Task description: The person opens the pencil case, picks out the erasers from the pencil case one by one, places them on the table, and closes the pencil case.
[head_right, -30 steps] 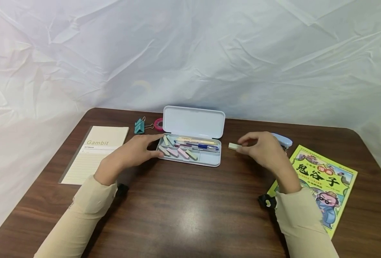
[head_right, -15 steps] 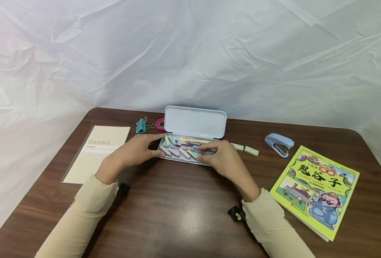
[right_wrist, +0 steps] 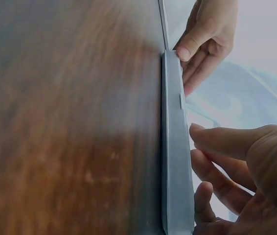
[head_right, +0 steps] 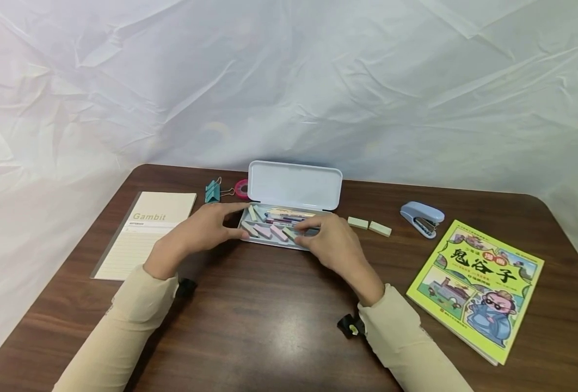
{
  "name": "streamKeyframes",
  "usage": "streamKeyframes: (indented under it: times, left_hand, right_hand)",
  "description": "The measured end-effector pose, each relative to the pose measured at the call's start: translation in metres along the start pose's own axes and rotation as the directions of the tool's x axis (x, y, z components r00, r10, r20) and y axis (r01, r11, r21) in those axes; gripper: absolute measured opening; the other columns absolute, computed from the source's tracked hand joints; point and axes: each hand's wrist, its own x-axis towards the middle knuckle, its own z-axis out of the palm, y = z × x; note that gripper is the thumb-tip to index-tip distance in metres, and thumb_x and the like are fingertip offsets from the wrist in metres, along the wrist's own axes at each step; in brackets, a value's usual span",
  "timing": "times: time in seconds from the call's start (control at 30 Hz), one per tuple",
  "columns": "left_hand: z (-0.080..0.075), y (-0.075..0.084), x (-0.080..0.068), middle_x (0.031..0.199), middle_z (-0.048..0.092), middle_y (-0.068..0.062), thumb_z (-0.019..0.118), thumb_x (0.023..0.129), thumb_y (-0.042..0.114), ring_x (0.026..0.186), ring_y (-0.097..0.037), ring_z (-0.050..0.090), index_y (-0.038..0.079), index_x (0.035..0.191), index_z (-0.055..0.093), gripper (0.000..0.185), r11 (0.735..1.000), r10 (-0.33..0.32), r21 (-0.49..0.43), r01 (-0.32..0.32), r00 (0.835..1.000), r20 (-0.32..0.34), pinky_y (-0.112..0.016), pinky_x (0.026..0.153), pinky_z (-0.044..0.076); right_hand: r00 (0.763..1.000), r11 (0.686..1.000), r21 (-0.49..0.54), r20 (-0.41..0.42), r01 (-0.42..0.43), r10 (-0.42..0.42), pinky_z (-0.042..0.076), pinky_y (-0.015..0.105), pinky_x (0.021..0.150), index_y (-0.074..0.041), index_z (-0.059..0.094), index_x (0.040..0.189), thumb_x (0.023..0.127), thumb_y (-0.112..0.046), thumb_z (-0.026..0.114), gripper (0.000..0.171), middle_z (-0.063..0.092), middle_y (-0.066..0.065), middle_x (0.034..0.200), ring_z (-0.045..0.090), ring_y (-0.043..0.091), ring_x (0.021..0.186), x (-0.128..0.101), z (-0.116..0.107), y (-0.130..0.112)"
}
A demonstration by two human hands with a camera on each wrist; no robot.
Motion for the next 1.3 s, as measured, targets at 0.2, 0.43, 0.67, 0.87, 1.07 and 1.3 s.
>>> streamKeyframes:
  times: [0.2,0.43,0.67,0.87,1.07,1.3]
  left_hand:
    - [0.005,-0.007,0.005,0.167,0.066,-0.014,0.087,0.103,0.046,0.161,-0.037,0.057,0.018,0.172,0.055,0.081,1.0,-0.004,0.013,0.004,1.0,-0.012,-0.058,0.133,0.049]
    - [0.014,-0.025,0.015,0.166,0.067,-0.008,0.089,0.1,0.049,0.161,-0.032,0.058,0.024,0.172,0.055,0.083,1.0,0.007,0.009,-0.007,1.0,-0.03,-0.056,0.134,0.049]
    - [0.015,-0.028,0.017,0.166,0.068,-0.007,0.092,0.098,0.047,0.16,-0.032,0.059,0.022,0.171,0.056,0.085,1.0,0.013,0.007,-0.013,0.999,-0.038,-0.057,0.133,0.049]
    - [0.014,-0.027,0.015,0.166,0.067,-0.01,0.09,0.1,0.047,0.16,-0.036,0.058,0.021,0.172,0.055,0.084,1.0,0.014,0.012,-0.014,0.999,-0.033,-0.06,0.132,0.049]
    - [0.013,-0.024,0.013,0.166,0.067,-0.01,0.089,0.101,0.048,0.159,-0.036,0.059,0.021,0.172,0.055,0.084,1.0,0.018,0.018,-0.018,0.999,-0.035,-0.059,0.132,0.05]
    - [0.005,-0.009,0.005,0.167,0.067,-0.01,0.089,0.101,0.045,0.161,-0.035,0.058,0.02,0.171,0.056,0.082,1.0,0.001,-0.01,-0.001,1.0,-0.017,-0.059,0.134,0.047]
  right_hand:
    - [1.0,0.999,-0.038,0.014,0.013,-0.012,0.043,0.031,0.067,-0.018,0.091,0.126,0.104,-0.021,0.086,0.023,0.079,0.016,0.147,0.046,0.014,0.064,0.004,0.006,-0.003]
    - [0.999,0.997,-0.07,0.007,0.037,-0.036,0.032,0.027,0.055,-0.014,0.091,0.124,0.105,-0.02,0.085,0.021,0.08,0.02,0.144,0.03,0.01,0.054,0.004,0.007,-0.007]
    - [0.999,0.995,-0.093,0.0,0.047,-0.047,0.034,0.027,0.054,-0.012,0.091,0.122,0.105,-0.015,0.083,0.019,0.082,0.02,0.139,0.035,0.01,0.052,0.006,0.01,-0.009]
    - [0.998,0.994,-0.095,-0.006,0.056,-0.057,0.038,0.028,0.057,-0.009,0.091,0.121,0.105,-0.01,0.078,0.02,0.084,0.017,0.127,0.042,0.01,0.055,0.005,0.013,-0.011]
    - [0.998,0.995,-0.068,-0.014,0.067,-0.068,0.037,0.027,0.056,-0.008,0.09,0.12,0.105,-0.008,0.074,0.022,0.084,0.015,0.115,0.04,0.01,0.054,0.005,0.013,-0.01]
    - [0.988,0.988,0.047,-0.057,0.146,-0.143,0.041,0.029,0.058,-0.008,0.089,0.118,0.106,-0.014,0.071,0.022,0.079,0.008,0.095,0.049,0.012,0.059,0.009,0.003,0.01]
